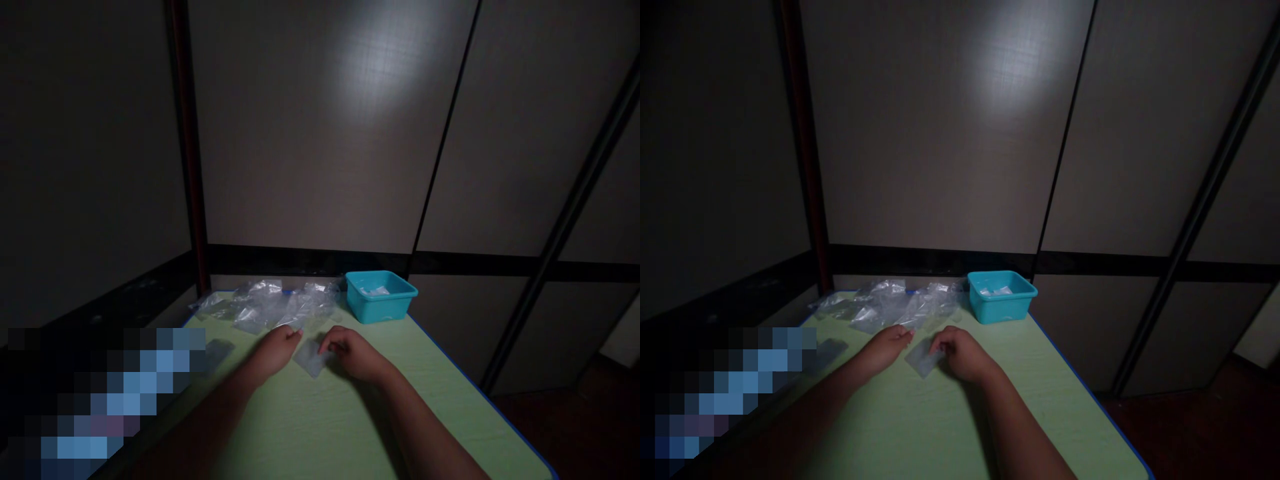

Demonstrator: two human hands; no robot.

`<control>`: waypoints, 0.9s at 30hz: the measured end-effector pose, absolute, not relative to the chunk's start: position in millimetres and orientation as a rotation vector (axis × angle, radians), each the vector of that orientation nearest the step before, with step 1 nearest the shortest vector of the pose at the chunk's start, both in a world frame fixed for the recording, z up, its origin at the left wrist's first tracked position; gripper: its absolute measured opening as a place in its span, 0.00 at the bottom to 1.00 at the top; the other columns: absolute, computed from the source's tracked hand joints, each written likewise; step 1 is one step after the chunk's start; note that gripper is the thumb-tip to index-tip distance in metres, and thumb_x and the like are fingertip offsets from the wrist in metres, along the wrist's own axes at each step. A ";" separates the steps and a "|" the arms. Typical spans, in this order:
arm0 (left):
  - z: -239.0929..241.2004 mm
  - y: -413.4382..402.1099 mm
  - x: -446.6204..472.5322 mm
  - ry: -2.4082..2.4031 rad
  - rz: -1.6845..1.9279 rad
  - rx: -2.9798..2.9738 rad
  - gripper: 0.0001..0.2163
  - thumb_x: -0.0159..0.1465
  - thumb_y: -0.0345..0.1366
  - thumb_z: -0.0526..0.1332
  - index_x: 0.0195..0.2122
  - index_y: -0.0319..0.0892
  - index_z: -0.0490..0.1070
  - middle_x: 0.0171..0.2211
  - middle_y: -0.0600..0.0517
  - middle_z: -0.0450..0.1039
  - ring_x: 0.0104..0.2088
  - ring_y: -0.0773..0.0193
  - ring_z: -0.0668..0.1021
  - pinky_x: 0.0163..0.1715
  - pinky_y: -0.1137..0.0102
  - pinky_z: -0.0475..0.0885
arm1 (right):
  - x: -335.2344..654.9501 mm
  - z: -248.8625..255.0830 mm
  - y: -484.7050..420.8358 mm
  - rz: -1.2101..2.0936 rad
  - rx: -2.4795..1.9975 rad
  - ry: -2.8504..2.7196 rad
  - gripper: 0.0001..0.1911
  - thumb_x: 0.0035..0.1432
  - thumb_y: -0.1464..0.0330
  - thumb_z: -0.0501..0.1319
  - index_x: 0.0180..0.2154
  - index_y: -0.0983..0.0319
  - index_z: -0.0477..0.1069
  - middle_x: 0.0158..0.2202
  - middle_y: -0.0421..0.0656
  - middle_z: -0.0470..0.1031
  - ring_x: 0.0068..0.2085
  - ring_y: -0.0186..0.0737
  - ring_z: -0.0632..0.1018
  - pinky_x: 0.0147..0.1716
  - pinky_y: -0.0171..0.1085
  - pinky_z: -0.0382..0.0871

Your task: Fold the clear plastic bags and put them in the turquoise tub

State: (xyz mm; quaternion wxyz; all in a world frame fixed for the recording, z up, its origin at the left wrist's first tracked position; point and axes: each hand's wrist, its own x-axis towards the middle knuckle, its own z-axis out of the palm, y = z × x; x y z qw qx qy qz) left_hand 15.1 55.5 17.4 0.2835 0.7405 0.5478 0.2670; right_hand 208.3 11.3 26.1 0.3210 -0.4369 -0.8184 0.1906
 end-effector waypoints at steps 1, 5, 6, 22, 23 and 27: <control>18.8 55.3 14.0 1.439 0.699 1.916 0.16 0.60 0.46 0.47 0.26 0.40 0.65 0.26 0.53 0.69 0.24 0.68 0.70 0.22 0.75 0.60 | 208.2 27.0 10.2 0.509 -1.126 -2.180 0.18 0.45 0.82 0.49 0.30 0.61 0.74 0.32 0.40 0.71 0.35 0.32 0.71 0.37 0.30 0.61; 24.5 55.3 6.1 1.376 0.648 1.646 0.21 0.59 0.52 0.43 0.35 0.39 0.65 0.33 0.49 0.70 0.15 0.75 0.63 0.12 0.77 0.51 | 205.8 25.2 7.7 0.464 -1.136 -2.250 0.21 0.42 0.83 0.48 0.29 0.59 0.75 0.31 0.39 0.71 0.36 0.32 0.70 0.39 0.30 0.61; 26.1 56.0 3.7 1.368 0.641 1.590 0.22 0.58 0.52 0.43 0.36 0.39 0.64 0.35 0.48 0.70 0.14 0.75 0.63 0.12 0.77 0.50 | 205.0 24.1 7.8 0.450 -1.149 -2.260 0.21 0.43 0.83 0.49 0.29 0.58 0.75 0.31 0.39 0.71 0.36 0.32 0.70 0.39 0.30 0.61; 47.6 56.3 -8.2 1.274 0.458 1.265 0.24 0.55 0.58 0.47 0.36 0.38 0.61 0.25 0.43 0.73 0.10 0.77 0.55 0.13 0.79 0.44 | 206.2 17.0 13.6 0.484 -1.131 -2.285 0.19 0.45 0.83 0.51 0.29 0.59 0.76 0.30 0.40 0.72 0.34 0.32 0.70 0.37 0.29 0.60; 47.8 56.3 -8.0 1.258 0.452 1.255 0.24 0.56 0.58 0.47 0.36 0.39 0.61 0.25 0.43 0.73 0.10 0.77 0.55 0.12 0.79 0.44 | 206.2 16.8 14.1 0.489 -1.123 -2.282 0.20 0.44 0.83 0.50 0.29 0.58 0.76 0.30 0.40 0.72 0.34 0.32 0.70 0.37 0.29 0.60; 47.1 57.3 -8.5 1.202 0.435 1.211 0.24 0.55 0.57 0.49 0.36 0.38 0.62 0.26 0.44 0.73 0.10 0.77 0.56 0.12 0.79 0.44 | 205.8 17.7 14.2 0.514 -1.105 -2.276 0.22 0.43 0.84 0.49 0.30 0.58 0.76 0.30 0.40 0.72 0.34 0.32 0.70 0.38 0.30 0.60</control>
